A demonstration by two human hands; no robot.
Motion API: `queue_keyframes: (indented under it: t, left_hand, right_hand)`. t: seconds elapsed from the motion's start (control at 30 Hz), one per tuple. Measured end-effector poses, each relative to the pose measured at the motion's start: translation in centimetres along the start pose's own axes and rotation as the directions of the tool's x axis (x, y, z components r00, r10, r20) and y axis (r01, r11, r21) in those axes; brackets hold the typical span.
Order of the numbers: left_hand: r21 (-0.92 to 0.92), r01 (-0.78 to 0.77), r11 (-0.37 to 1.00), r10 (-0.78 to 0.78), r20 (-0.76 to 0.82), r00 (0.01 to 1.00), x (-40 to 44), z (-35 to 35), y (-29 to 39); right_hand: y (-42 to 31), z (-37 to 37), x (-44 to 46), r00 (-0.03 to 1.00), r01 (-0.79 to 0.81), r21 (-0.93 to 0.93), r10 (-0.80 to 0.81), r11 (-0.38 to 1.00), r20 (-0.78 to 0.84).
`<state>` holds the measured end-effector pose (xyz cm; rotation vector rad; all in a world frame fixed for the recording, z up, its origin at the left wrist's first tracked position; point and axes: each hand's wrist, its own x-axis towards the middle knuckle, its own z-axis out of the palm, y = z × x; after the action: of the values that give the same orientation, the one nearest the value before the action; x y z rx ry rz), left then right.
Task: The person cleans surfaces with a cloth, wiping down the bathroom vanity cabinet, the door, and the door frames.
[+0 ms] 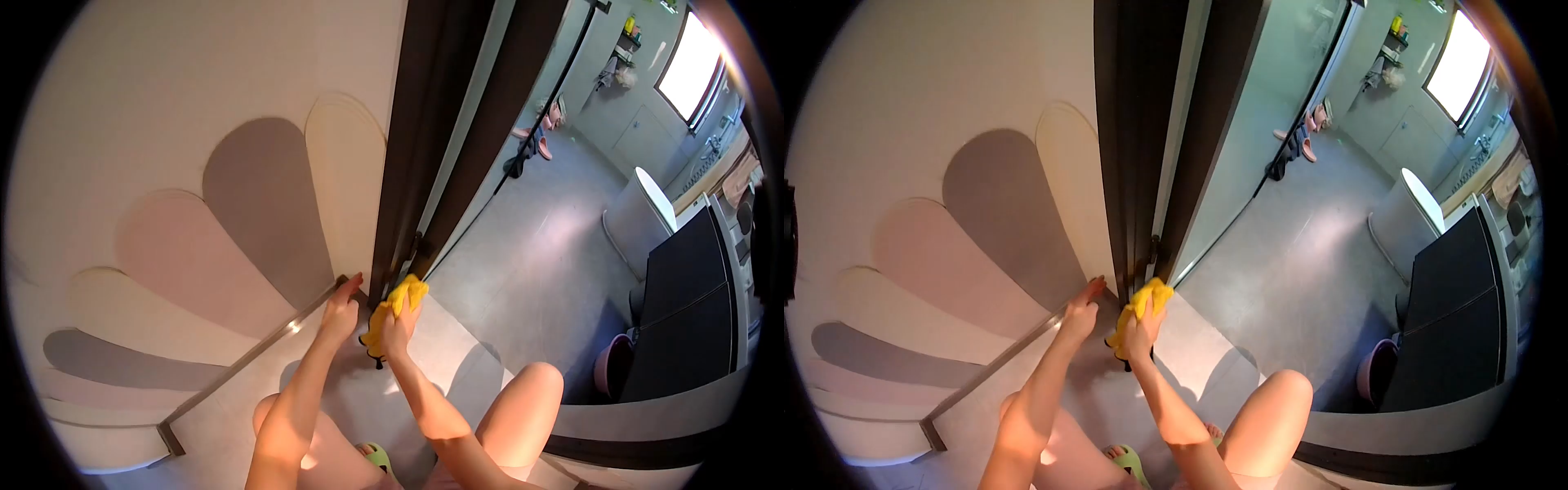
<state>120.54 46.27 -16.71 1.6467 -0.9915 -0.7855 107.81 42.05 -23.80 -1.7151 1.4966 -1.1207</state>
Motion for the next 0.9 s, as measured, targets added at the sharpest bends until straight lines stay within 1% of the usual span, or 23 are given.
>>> queue_keyframes:
  t: [0.07, 0.17, 0.2, 0.23, 0.3, 0.33, 0.4, 0.43, 0.47, 0.5, 0.53, 0.57, 0.6, 0.63, 0.67, 0.7, 0.73, 0.77, 0.8, 0.83, 0.87, 0.9]
  left_hand:
    - [0.000, 0.028, 1.000, -0.028, 0.005, 1.000, 0.1, -0.1, -1.5]
    - [-0.027, 0.036, 0.999, -0.036, -0.004, 0.999, 0.8, 0.3, -3.2]
    - [-0.012, 0.030, 0.999, -0.030, 0.010, 1.000, 0.4, 0.4, -3.2]
    - [0.009, 0.020, 1.000, -0.020, 0.024, 1.000, -0.1, 0.1, -2.3]
    - [0.012, 0.060, 0.998, -0.060, 0.057, 0.997, -0.6, -0.2, -0.9]
    - [0.030, 0.071, 0.997, -0.073, 0.053, 0.996, -0.4, -0.1, -0.5]
    - [0.047, 0.096, 0.994, -0.099, 0.052, 0.994, -0.4, 0.0, 0.1]
    - [0.040, 0.118, 0.992, -0.120, 0.039, 0.992, -0.2, 0.0, 0.4]
    - [0.030, 0.139, 0.990, -0.139, 0.024, 0.990, 0.1, 0.2, 0.5]
    - [0.033, 0.154, 0.988, -0.155, 0.029, 0.988, -0.2, 0.6, 0.3]
    - [0.035, 0.166, 0.986, -0.167, 0.029, 0.986, -0.2, 0.8, 0.1]
    - [0.034, 0.154, 0.988, -0.155, 0.019, 0.988, 1.1, 0.9, 0.1]
    - [-0.117, 0.119, 0.986, -0.119, 0.008, 0.993, 1.2, 1.5, -0.1]
    - [-0.123, 0.124, 0.985, -0.125, 0.003, 0.992, 1.6, 1.9, -0.5]
    - [-0.159, 0.178, 0.971, -0.176, 0.026, 0.984, 1.7, 2.1, -1.0]
    - [-0.187, 0.230, 0.955, -0.224, 0.052, 0.973, 1.6, 2.1, -0.8]
    - [-0.157, 0.288, 0.945, -0.281, 0.067, 0.957, 1.6, 2.2, -0.1]
    - [-0.160, 0.282, 0.946, -0.274, 0.066, 0.959, 1.8, 2.6, -0.8]
    - [-0.155, 0.284, 0.946, -0.277, 0.067, 0.958, 2.3, 3.3, -2.2]
    - [-0.150, 0.291, 0.945, -0.284, 0.069, 0.956, 2.7, 3.6, -2.7]
    - [-0.116, 0.331, 0.936, -0.325, 0.067, 0.943, 2.7, 4.0, -3.3]
    - [-0.125, 0.331, 0.935, -0.325, 0.065, 0.943, 2.6, 4.2, -3.2]
  right_hand:
    - [-3.3, -0.3, 1.8, 0.989, 0.141, 0.140, -0.132, 0.980, -0.072]
    - [-4.4, 1.3, 2.5, 0.983, 0.174, 0.156, -0.164, 0.972, -0.080]
    - [-3.1, 2.2, 2.5, 0.984, 0.168, 0.113, -0.160, 0.979, -0.080]
    - [-1.8, 3.2, 2.2, 0.986, 0.157, 0.111, -0.149, 0.981, -0.075]
    - [1.4, 5.0, 1.6, 0.998, 0.059, 0.011, -0.060, 0.998, 0.013]
    - [2.6, 5.9, 1.5, 0.998, 0.056, 0.007, -0.056, 0.998, 0.014]
    - [5.2, 7.8, 0.8, 0.996, -0.068, -0.047, 0.070, 0.997, 0.046]
    - [8.2, 9.5, 1.0, 0.996, -0.073, -0.049, 0.075, 0.996, 0.049]
    - [12.1, 11.7, 1.5, 0.986, -0.091, -0.058, 0.098, 0.994, 0.132]
    - [12.7, 11.7, 0.9, 0.967, -0.120, -0.071, 0.133, 0.990, 0.219]
    - [13.0, 11.8, -0.2, 0.964, -0.136, -0.067, 0.148, 0.988, 0.219]
    - [12.9, 12.4, 0.4, 0.958, -0.218, 0.124, 0.188, 0.968, 0.215]
    - [12.8, 12.8, 1.3, 0.949, -0.284, 0.303, 0.222, 0.910, 0.224]
    - [13.1, 12.9, 2.0, 0.948, -0.284, 0.297, 0.220, 0.912, 0.231]
    - [13.5, 13.0, 2.4, 0.899, -0.404, 0.289, 0.320, 0.868, 0.299]
    - [14.2, 13.1, 2.5, 0.876, -0.444, 0.259, 0.355, 0.858, 0.328]
    - [14.7, 13.2, 2.8, 0.850, -0.482, 0.227, 0.389, 0.846, 0.356]
    - [15.0, 13.2, 3.0, 0.822, -0.518, 0.193, 0.422, 0.833, 0.383]
    - [15.2, 12.9, 3.6, 0.804, -0.583, 0.372, 0.448, 0.722, 0.391]
    - [13.9, 11.8, 4.4, 0.781, -0.624, 0.530, 0.472, 0.574, 0.409]
    - [13.0, 9.7, 5.5, 0.605, -0.778, 0.545, 0.603, 0.311, 0.520]
    - [12.8, 9.0, 6.2, 0.608, -0.778, 0.540, 0.601, 0.320, 0.519]
